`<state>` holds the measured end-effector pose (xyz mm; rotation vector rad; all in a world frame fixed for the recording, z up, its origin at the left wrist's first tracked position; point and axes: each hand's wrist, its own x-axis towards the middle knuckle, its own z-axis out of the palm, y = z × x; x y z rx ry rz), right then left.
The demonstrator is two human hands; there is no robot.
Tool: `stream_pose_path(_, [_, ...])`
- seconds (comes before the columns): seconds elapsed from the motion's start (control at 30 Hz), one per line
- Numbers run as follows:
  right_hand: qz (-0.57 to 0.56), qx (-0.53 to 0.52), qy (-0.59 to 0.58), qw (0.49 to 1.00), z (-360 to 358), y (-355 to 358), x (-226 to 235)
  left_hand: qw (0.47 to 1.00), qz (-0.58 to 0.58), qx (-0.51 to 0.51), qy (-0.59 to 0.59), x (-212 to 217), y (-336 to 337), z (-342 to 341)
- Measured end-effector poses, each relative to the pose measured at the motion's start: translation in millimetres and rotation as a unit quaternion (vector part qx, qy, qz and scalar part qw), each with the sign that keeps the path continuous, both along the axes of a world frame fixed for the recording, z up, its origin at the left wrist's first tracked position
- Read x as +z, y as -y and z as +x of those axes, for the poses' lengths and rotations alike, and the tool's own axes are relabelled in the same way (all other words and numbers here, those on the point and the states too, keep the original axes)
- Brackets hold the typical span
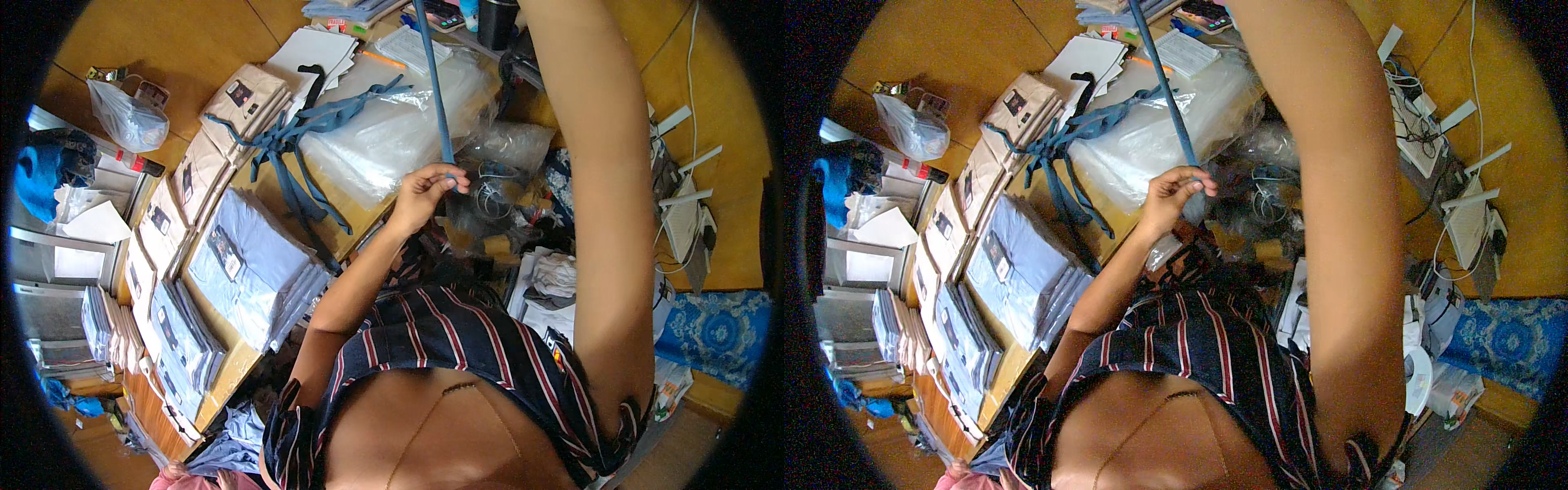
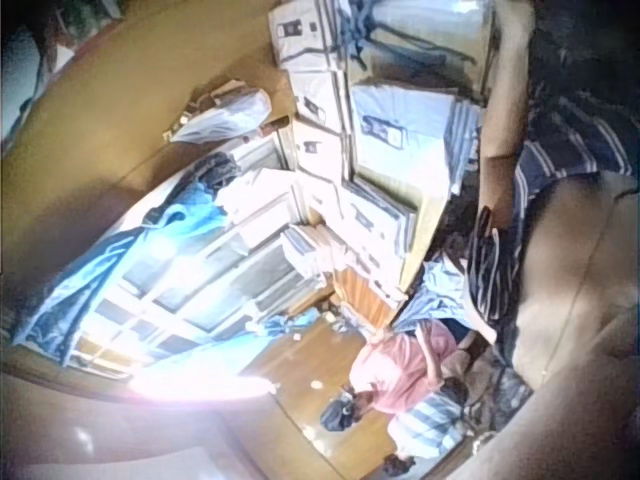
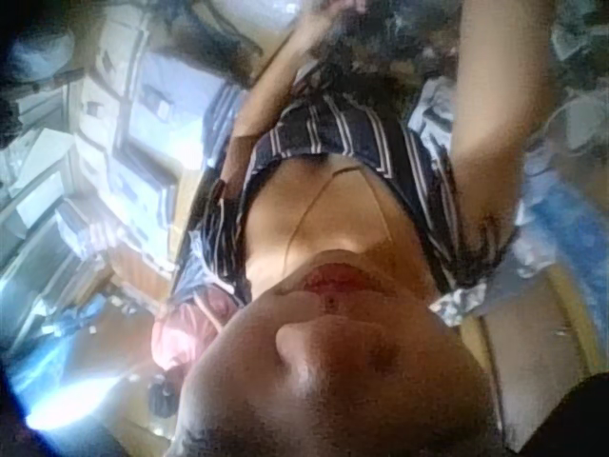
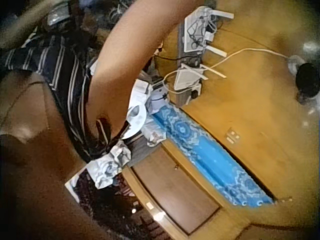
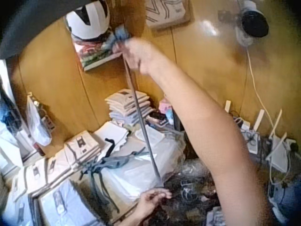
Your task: The person picks up packaged shirts from a workspace, counts them by arranging them on a table, uses shears to cut a blue strap into segments, ties a stack of packaged shirts with the strap segments, and places the bundle into a plastic bag.
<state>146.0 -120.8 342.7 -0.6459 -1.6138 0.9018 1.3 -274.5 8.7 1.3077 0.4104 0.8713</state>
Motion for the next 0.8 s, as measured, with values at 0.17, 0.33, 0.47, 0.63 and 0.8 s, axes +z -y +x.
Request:
stream_pose_path(0.17, [-0.002,-0.119,0.428,0.896,12,4,-154,0.992,0.039,0.122,0.023,70,-15,-37])
stream_pose_path(0.33, [-0.289,0.07,0.375,0.878,8,101,-171,0.982,0.112,0.149,0.015,114,-40,-58])
stream_pose_path(0.47, [-0.338,0.134,0.276,0.89,1,121,-171,0.98,0.157,0.117,-0.037,125,-40,-57])
stream_pose_path(0.63, [-0.353,0.155,0.264,0.884,-7,117,-170,0.972,0.206,0.084,-0.068,128,-37,-52])
stream_pose_path(0.8, [-0.33,0.156,0.264,0.893,-15,115,-169,0.972,0.204,0.078,-0.087,129,-38,-53])
